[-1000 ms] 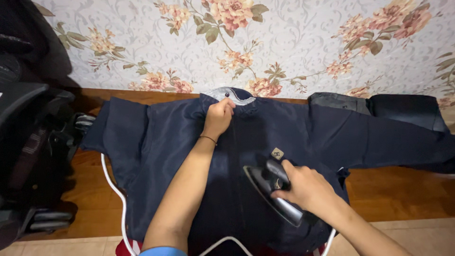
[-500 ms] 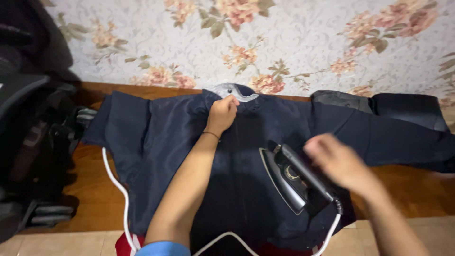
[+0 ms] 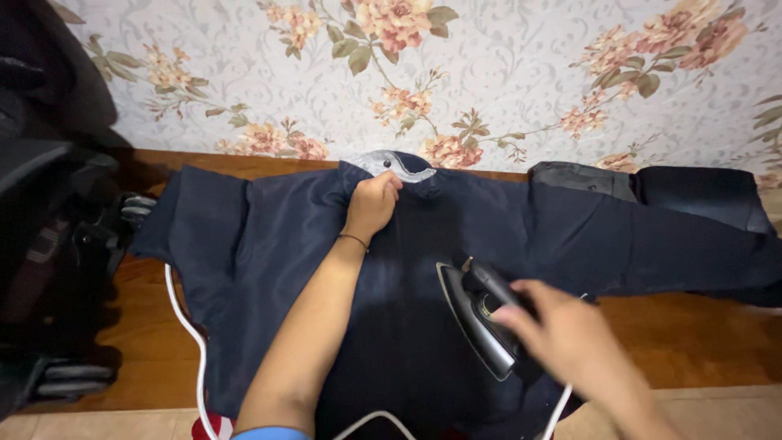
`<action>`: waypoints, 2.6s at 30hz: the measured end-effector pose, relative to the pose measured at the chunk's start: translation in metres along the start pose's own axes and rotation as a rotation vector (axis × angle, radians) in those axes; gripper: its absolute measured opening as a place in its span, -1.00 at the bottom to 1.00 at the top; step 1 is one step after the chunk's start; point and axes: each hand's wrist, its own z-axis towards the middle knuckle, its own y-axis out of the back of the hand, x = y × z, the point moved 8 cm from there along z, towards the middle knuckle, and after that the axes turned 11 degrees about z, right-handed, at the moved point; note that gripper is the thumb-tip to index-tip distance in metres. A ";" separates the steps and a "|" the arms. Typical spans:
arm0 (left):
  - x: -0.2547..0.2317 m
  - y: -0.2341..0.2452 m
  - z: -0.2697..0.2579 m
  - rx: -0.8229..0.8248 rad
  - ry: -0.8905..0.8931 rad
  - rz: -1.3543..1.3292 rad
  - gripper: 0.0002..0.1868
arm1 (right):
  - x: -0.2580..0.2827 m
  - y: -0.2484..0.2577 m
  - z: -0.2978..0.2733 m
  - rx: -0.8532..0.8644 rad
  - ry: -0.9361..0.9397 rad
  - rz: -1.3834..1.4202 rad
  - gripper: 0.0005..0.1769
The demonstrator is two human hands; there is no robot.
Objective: The person lays a dark blue jacket flat on a wooden surface and uses an electric iron to smooth the front and sleeves. The person repeatedly moves the iron across the fabric while holding the garment in place with the other hand.
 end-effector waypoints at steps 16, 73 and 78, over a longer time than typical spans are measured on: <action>0.008 -0.003 -0.003 0.058 0.094 -0.061 -0.81 | -0.048 -0.013 0.033 0.060 -0.287 -0.444 -0.13; 0.005 0.005 0.001 -0.016 0.142 0.046 -0.86 | -0.011 -0.021 0.172 -0.010 -0.252 -0.231 -0.06; 0.009 0.002 0.000 -0.026 0.149 0.022 -0.85 | 0.004 -0.035 0.151 0.067 -0.236 -0.285 -0.11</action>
